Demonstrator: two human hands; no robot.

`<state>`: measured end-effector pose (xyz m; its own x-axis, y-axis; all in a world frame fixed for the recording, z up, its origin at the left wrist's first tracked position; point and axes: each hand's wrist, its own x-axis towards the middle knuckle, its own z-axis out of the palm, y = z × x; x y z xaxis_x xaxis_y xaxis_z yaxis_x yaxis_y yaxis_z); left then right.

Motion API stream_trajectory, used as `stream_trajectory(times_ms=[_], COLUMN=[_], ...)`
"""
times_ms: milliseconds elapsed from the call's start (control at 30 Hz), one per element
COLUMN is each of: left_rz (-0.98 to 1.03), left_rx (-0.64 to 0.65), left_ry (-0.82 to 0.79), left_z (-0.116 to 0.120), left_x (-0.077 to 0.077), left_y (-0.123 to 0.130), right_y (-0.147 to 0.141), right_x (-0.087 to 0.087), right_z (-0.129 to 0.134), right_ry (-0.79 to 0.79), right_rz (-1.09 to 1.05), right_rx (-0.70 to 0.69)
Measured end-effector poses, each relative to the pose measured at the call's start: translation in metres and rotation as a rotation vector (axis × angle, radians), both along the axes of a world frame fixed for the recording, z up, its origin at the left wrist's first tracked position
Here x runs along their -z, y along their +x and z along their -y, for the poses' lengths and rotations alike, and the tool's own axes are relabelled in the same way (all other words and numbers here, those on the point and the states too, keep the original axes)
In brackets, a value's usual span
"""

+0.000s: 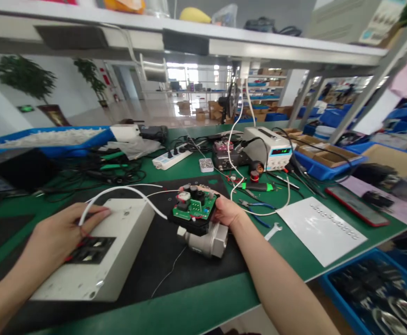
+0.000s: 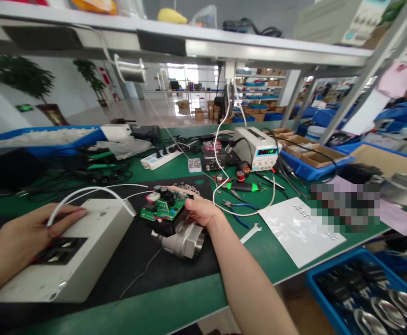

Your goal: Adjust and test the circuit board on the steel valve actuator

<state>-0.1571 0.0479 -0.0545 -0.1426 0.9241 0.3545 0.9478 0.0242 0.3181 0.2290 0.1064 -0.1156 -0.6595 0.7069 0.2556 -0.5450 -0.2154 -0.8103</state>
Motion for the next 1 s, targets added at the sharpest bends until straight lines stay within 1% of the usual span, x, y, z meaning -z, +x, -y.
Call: stream_trajectory(times_ms=[33,100,167,233,333,433,500,600,733,833,1000], left_rz=[0.039,0.08,0.082,0.068,0.071,0.167,0.2,0.194,0.191,0.193,0.2], left_rx=[0.027,0.067,0.095,0.121,0.17,0.168,0.166,0.181,0.189,0.195,0.189], left_ry=[-0.021,-0.036,-0.06,-0.074,-0.039,0.008,0.01,0.004,0.011,0.017,0.016], left_z=[0.004,0.006,0.005,0.005,0.008,0.011,0.011,0.011,0.011,0.012,0.012], left_x=[0.0,0.002,0.002,0.001,-0.001,-0.002,-0.003,-0.004,-0.005,-0.005,-0.006], left_y=[-0.005,-0.007,-0.003,0.001,0.005,0.007,0.008,0.008,0.008,0.009,0.012], right_y=[-0.001,-0.003,-0.004,-0.004,-0.007,-0.011,-0.013,-0.014,-0.017,-0.018,-0.018], right_x=[0.0,-0.001,-0.003,-0.007,-0.015,-0.022,-0.025,-0.028,-0.031,-0.033,-0.029], right_z=[0.001,0.004,0.005,0.004,0.003,0.002,0.002,0.003,0.003,0.003,0.001], right_ry=[-0.012,-0.056,-0.104,-0.12,-0.118,-0.146,-0.165,-0.193,-0.183,-0.192,-0.176], right_rz=[0.017,0.072,0.124,0.136,0.135,0.154,0.151,0.146,0.127,0.111,0.108], right_rx=[0.041,0.108,0.147,0.169,0.219,0.29,0.316,0.335,0.42,0.443,0.466])
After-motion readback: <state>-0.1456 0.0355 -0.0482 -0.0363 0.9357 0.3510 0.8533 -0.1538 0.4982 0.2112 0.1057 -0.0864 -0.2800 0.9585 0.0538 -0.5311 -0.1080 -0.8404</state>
